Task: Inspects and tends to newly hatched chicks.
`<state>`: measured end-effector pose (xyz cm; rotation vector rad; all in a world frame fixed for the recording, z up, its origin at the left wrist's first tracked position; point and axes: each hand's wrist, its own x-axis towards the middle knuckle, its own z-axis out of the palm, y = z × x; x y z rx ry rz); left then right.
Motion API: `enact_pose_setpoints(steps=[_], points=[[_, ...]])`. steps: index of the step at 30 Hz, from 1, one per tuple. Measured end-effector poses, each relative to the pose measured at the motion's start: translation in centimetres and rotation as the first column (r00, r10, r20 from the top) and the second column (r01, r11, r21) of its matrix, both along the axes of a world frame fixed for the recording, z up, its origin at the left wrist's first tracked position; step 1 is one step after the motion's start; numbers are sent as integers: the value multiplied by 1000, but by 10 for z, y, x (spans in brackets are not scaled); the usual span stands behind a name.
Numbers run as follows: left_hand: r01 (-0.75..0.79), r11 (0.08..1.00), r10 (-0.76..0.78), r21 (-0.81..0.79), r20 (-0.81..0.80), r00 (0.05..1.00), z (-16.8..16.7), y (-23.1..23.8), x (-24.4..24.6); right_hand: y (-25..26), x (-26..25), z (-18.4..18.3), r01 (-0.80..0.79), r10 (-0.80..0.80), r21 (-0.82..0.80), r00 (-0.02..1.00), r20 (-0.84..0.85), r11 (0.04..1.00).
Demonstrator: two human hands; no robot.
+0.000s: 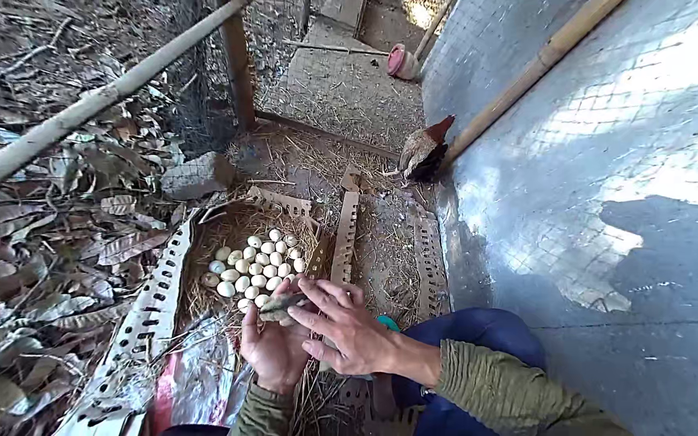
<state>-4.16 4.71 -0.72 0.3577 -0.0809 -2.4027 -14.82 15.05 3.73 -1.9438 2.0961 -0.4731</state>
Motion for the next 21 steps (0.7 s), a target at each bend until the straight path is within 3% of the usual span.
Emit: enact_pose_setpoints(steps=[4, 10, 17, 21], points=[[-3, 1000, 2, -15, -37, 999, -7, -3, -1, 3, -4, 1, 42, -42, 18, 999, 8, 999], [16, 999, -16, -49, 9, 1000, -6, 2, -4, 4, -5, 4, 73, -82, -169, 995, -47, 983], [72, 993, -72, -91, -2, 997, -6, 6, -5, 6, -3, 5, 73, -72, 7, 996, -48, 997], [53, 996, -53, -79, 1, 999, -8, 2, -5, 7, -6, 3, 107, -105, 26, 993, -48, 994]])
